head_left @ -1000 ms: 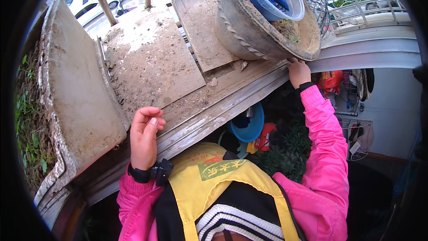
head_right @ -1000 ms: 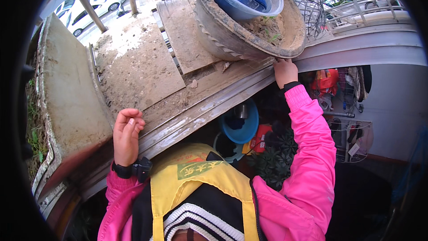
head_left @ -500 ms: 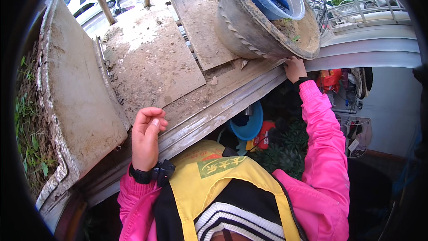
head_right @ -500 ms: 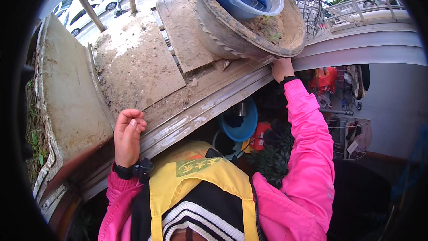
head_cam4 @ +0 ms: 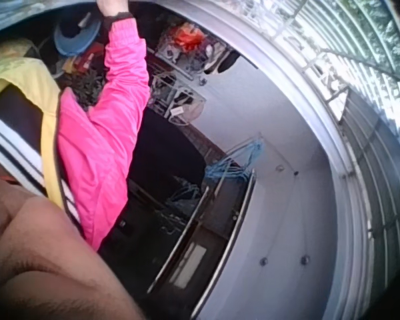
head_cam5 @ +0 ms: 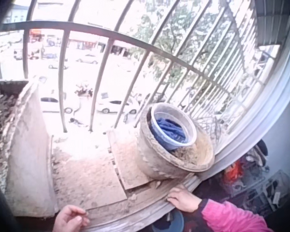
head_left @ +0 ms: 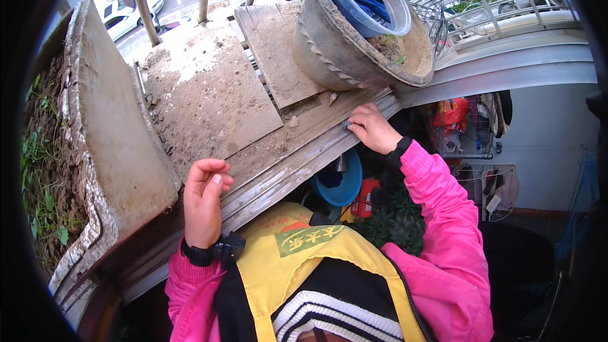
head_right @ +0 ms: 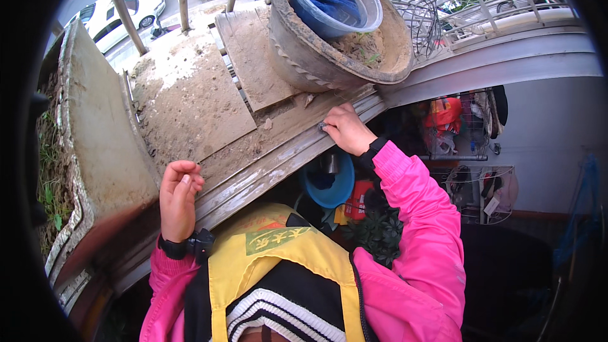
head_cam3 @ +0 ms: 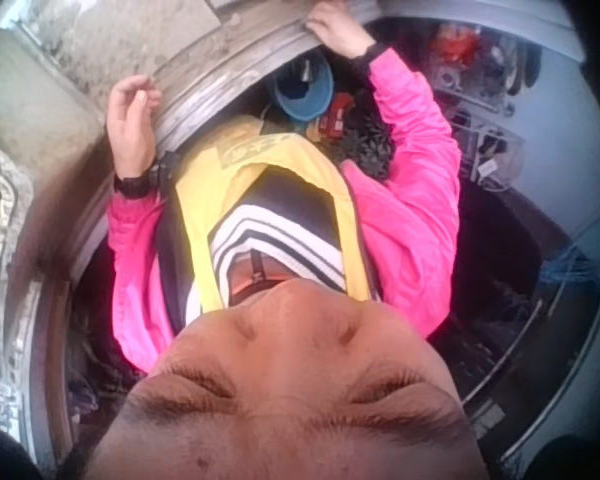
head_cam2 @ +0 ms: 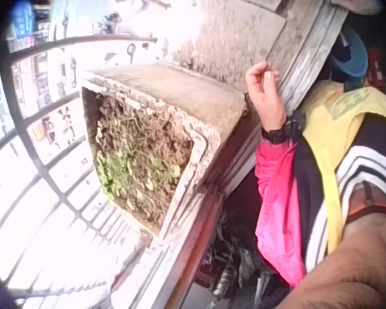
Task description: The person scrubs the metal window frame and sill with a steel wool pad, moving along the length of the frame and cleaning both the top and underside edges.
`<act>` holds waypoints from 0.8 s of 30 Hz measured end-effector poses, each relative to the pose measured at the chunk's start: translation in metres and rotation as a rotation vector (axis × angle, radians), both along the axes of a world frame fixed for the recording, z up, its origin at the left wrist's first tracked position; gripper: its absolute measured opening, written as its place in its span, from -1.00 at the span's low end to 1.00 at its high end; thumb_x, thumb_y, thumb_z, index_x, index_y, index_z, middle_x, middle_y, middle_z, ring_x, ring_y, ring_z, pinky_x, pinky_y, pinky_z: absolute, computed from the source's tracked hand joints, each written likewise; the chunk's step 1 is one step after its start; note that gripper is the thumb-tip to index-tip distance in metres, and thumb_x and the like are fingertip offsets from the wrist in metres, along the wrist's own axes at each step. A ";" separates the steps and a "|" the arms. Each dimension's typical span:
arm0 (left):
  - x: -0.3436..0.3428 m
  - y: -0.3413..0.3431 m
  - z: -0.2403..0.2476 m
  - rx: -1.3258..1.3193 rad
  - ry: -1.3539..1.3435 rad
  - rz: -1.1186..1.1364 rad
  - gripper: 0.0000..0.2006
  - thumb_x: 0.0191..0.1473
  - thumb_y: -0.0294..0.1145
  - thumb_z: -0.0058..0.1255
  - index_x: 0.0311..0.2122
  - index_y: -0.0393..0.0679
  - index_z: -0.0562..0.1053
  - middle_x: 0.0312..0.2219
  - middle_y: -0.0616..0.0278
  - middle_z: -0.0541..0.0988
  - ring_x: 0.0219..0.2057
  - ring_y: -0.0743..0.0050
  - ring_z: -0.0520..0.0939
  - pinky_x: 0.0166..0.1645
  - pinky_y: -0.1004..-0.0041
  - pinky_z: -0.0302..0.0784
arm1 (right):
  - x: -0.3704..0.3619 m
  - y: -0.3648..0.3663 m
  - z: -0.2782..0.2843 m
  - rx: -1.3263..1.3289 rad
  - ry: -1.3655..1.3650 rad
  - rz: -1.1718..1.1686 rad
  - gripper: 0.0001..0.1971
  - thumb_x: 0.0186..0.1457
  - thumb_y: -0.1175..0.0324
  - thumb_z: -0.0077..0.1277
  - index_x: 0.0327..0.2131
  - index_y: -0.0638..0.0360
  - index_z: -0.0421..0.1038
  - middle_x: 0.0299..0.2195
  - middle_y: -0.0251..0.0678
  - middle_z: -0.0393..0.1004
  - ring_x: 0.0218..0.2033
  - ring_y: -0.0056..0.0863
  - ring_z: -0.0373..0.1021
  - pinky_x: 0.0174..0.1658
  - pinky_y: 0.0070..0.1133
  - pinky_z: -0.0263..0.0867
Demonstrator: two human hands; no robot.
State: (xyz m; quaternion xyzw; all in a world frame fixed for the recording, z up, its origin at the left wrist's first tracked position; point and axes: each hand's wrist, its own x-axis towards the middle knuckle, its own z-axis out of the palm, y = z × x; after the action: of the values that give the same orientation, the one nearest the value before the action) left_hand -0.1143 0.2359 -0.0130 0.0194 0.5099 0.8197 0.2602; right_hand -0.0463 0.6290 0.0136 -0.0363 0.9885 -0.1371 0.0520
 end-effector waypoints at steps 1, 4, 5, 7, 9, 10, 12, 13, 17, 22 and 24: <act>0.001 0.000 0.000 -0.009 -0.002 -0.001 -0.82 0.13 -0.54 -0.20 -0.14 -0.24 0.35 -0.25 0.24 0.46 -0.31 0.61 0.44 -0.17 0.58 0.35 | 0.001 0.000 0.001 -0.008 0.035 0.028 -0.87 -0.03 0.42 0.06 -0.40 0.28 0.47 -0.33 -0.20 0.43 -0.15 -0.14 0.25 -0.02 -0.37 0.18; 0.000 0.000 -0.001 -0.017 -0.020 0.003 -0.81 0.13 -0.54 -0.20 -0.14 -0.24 0.35 -0.25 0.24 0.45 -0.31 0.61 0.44 -0.17 0.58 0.35 | -0.001 0.036 0.010 0.253 0.160 -0.044 -0.88 -0.09 0.46 0.04 -0.40 0.23 0.48 -0.31 -0.21 0.42 -0.12 -0.11 0.24 0.01 -0.35 0.17; 0.000 0.000 -0.002 -0.020 -0.016 0.003 -0.81 0.13 -0.54 -0.20 -0.14 -0.24 0.35 -0.25 0.24 0.45 -0.31 0.61 0.44 -0.17 0.58 0.35 | -0.001 0.054 0.009 0.332 0.255 -0.035 -0.89 -0.12 0.47 0.03 -0.43 0.21 0.48 -0.33 -0.23 0.43 -0.15 -0.11 0.27 0.02 -0.34 0.17; -0.001 0.001 -0.002 -0.021 -0.007 0.005 -0.81 0.13 -0.54 -0.20 -0.14 -0.24 0.35 -0.25 0.24 0.45 -0.31 0.61 0.44 -0.17 0.58 0.35 | -0.003 0.092 0.002 0.459 0.257 -0.037 -0.88 -0.12 0.45 0.01 -0.45 0.21 0.49 -0.31 -0.24 0.44 -0.13 -0.11 0.28 0.03 -0.33 0.18; -0.001 0.001 -0.002 -0.035 0.002 0.011 -0.81 0.13 -0.54 -0.21 -0.14 -0.24 0.35 -0.25 0.24 0.45 -0.31 0.61 0.44 -0.17 0.59 0.35 | -0.010 0.118 -0.019 0.647 0.065 -0.165 -0.88 -0.12 0.41 -0.02 -0.50 0.21 0.49 -0.28 -0.18 0.45 -0.10 -0.12 0.29 -0.05 -0.27 0.25; -0.001 0.001 -0.002 -0.043 0.007 0.016 -0.81 0.13 -0.54 -0.21 -0.14 -0.24 0.35 -0.25 0.23 0.45 -0.31 0.61 0.44 -0.17 0.59 0.35 | -0.007 0.124 -0.030 0.645 0.164 -0.145 -0.88 -0.13 0.41 -0.01 -0.51 0.22 0.49 -0.30 -0.19 0.45 -0.11 -0.12 0.29 -0.07 -0.27 0.26; -0.002 0.001 -0.001 -0.042 -0.007 0.022 -0.81 0.13 -0.54 -0.21 -0.14 -0.24 0.35 -0.25 0.23 0.45 -0.31 0.61 0.44 -0.17 0.59 0.35 | -0.004 0.129 -0.041 0.619 0.175 -0.196 -0.88 -0.14 0.41 0.01 -0.51 0.23 0.48 -0.32 -0.19 0.45 -0.13 -0.11 0.29 -0.09 -0.28 0.27; -0.002 0.001 -0.001 -0.043 -0.022 0.030 -0.81 0.13 -0.54 -0.21 -0.14 -0.24 0.35 -0.25 0.23 0.45 -0.31 0.61 0.44 -0.17 0.59 0.34 | -0.003 0.128 -0.042 0.588 0.150 -0.208 -0.88 -0.15 0.40 0.01 -0.51 0.23 0.48 -0.32 -0.19 0.44 -0.14 -0.10 0.29 -0.09 -0.29 0.28; -0.002 0.003 -0.001 -0.030 -0.011 0.029 -0.81 0.13 -0.53 -0.21 -0.14 -0.25 0.35 -0.25 0.23 0.45 -0.31 0.62 0.44 -0.16 0.59 0.34 | -0.001 0.098 -0.029 0.446 0.098 -0.142 -0.89 -0.16 0.41 0.04 -0.51 0.23 0.47 -0.36 -0.17 0.43 -0.16 -0.08 0.29 -0.10 -0.31 0.28; -0.001 0.002 0.001 -0.027 -0.003 0.013 -0.81 0.13 -0.52 -0.20 -0.14 -0.25 0.35 -0.25 0.23 0.45 -0.30 0.62 0.44 -0.16 0.59 0.34 | -0.004 0.012 -0.018 0.094 0.074 0.023 -0.90 -0.12 0.43 0.07 -0.53 0.27 0.44 -0.46 -0.15 0.39 -0.27 -0.10 0.28 -0.14 -0.32 0.23; -0.001 0.001 0.002 -0.007 0.008 0.012 -0.81 0.13 -0.52 -0.20 -0.14 -0.25 0.35 -0.25 0.24 0.45 -0.30 0.63 0.44 -0.16 0.59 0.34 | -0.008 -0.024 -0.017 -0.051 0.043 0.047 -0.89 -0.11 0.42 0.08 -0.51 0.28 0.44 -0.46 -0.15 0.39 -0.28 -0.12 0.28 -0.15 -0.34 0.22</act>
State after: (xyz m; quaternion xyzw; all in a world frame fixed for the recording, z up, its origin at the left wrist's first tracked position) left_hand -0.1150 0.2367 -0.0113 0.0189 0.5140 0.8194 0.2533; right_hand -0.0539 0.6051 -0.0032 -0.0639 0.9844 -0.1604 0.0331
